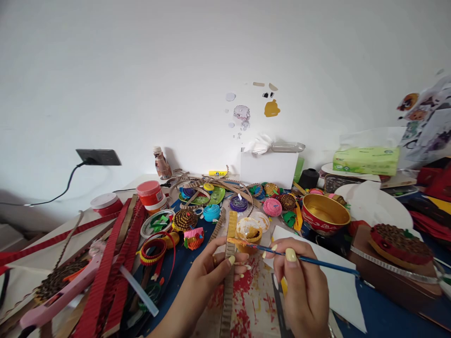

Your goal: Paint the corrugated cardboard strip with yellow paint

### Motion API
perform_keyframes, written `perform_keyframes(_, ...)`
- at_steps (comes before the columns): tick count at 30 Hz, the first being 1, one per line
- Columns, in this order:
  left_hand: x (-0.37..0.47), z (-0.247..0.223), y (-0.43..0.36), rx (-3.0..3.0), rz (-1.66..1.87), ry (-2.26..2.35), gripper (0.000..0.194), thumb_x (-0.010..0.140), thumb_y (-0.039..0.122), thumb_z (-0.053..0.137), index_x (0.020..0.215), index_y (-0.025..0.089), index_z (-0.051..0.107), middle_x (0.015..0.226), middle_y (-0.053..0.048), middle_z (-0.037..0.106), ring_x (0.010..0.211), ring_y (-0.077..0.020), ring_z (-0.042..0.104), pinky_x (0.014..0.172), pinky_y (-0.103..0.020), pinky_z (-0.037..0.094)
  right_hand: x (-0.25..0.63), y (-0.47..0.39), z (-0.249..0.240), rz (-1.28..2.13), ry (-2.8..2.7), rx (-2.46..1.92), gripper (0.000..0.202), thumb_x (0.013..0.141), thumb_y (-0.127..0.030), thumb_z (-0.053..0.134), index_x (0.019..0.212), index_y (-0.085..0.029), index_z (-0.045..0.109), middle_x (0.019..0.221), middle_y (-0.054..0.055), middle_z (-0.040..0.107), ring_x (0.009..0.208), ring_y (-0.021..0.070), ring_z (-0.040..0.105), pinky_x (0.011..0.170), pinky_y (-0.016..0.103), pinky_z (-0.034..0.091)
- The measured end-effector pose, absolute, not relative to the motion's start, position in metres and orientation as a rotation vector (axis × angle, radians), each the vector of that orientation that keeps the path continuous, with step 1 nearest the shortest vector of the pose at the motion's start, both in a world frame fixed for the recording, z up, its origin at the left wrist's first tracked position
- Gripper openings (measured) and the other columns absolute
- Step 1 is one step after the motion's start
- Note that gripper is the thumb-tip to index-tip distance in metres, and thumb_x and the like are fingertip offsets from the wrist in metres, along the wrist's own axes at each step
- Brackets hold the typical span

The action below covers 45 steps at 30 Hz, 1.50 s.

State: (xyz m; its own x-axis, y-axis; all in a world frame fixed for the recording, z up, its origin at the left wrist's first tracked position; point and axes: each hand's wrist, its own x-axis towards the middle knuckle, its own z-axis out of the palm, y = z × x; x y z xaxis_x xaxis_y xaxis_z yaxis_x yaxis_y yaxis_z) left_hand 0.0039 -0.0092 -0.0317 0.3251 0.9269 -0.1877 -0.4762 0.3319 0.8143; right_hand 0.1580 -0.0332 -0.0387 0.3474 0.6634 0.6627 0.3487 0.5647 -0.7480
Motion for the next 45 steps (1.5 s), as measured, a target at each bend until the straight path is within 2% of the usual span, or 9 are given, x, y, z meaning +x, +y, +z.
perform_keyframes(10, 0.003, -0.036, -0.006, 0.771, 1.036, 0.712, 0.042, 0.061, 0.034, 0.080, 0.095, 0.021, 0.058, 0.074, -0.001, 0.076, 0.067, -0.0157, 0.070, 0.069, -0.026, 0.049, 0.160, -0.034, -0.039, 0.264, -1.258, -1.032, 0.019, 0.094, -0.024, 0.038, 0.088, -0.021, 0.056, 0.062, -0.004, 0.053, 0.047, 0.0068, 0.048, 0.058, 0.026, 0.044)
perform_keyframes(17, 0.004, -0.038, -0.006, 0.774, 1.037, 0.764, 0.049, 0.058, 0.037, 0.081, 0.097, 0.020, 0.056, 0.075, -0.002, 0.076, 0.069, -0.0186, 0.071, 0.069, -0.028, 0.049, 0.162, -0.034, -0.043, 0.294, -1.254, -1.023, 0.019, 0.094, -0.024, 0.037, 0.089, -0.021, 0.056, 0.065, -0.004, 0.052, 0.047, 0.0063, 0.047, 0.059, 0.026, 0.045)
perform_keyframes(21, 0.004, -0.034, -0.007, 0.786, 1.023, 0.771, 0.047, 0.061, 0.035, 0.079, 0.098, 0.019, 0.054, 0.077, -0.003, 0.076, 0.070, -0.0177, 0.070, 0.071, -0.028, 0.048, 0.162, -0.034, -0.042, 0.296, -1.255, -1.030, 0.019, 0.095, -0.024, 0.037, 0.090, -0.021, 0.055, 0.063, -0.004, 0.052, 0.048, 0.0070, 0.047, 0.056, 0.024, 0.044)
perform_keyframes(28, 0.002, -0.028, -0.008, 0.768, 1.009, 0.793, 0.053, 0.057, 0.037, 0.081, 0.099, 0.019, 0.054, 0.075, -0.003, 0.076, 0.070, -0.0187, 0.070, 0.072, -0.028, 0.047, 0.161, -0.033, -0.041, 0.285, -1.246, -1.035, 0.018, 0.094, -0.025, 0.038, 0.089, -0.020, 0.055, 0.062, -0.004, 0.052, 0.047, 0.0071, 0.046, 0.052, 0.024, 0.043)
perform_keyframes(33, 0.002, -0.030, -0.010, 0.797, 1.007, 0.782, 0.046, 0.063, 0.036, 0.077, 0.099, 0.020, 0.055, 0.078, -0.003, 0.076, 0.072, -0.0192, 0.070, 0.073, -0.029, 0.047, 0.160, -0.033, -0.040, 0.274, -1.238, -1.047, 0.018, 0.093, -0.025, 0.039, 0.088, -0.020, 0.056, 0.061, -0.003, 0.053, 0.046, 0.0083, 0.048, 0.049, 0.024, 0.042)
perform_keyframes(39, 0.004, -0.030, -0.009, 0.760, 1.035, 0.785, 0.046, 0.059, 0.039, 0.079, 0.094, 0.020, 0.056, 0.073, -0.001, 0.075, 0.069, -0.0191, 0.070, 0.076, -0.032, 0.048, 0.161, -0.034, -0.040, 0.267, -1.246, -1.055, 0.018, 0.093, -0.026, 0.039, 0.088, -0.020, 0.056, 0.056, -0.004, 0.051, 0.045, 0.0096, 0.047, 0.049, 0.026, 0.041)
perform_keyframes(45, 0.003, -0.028, -0.009, 0.782, 1.051, 0.790, 0.040, 0.064, 0.037, 0.077, 0.095, 0.020, 0.058, 0.077, -0.002, 0.075, 0.072, -0.0191, 0.069, 0.078, -0.032, 0.048, 0.159, -0.032, -0.038, 0.282, -1.245, -1.059, 0.019, 0.093, -0.026, 0.039, 0.087, -0.020, 0.056, 0.056, -0.004, 0.050, 0.046, 0.0097, 0.048, 0.047, 0.025, 0.040)
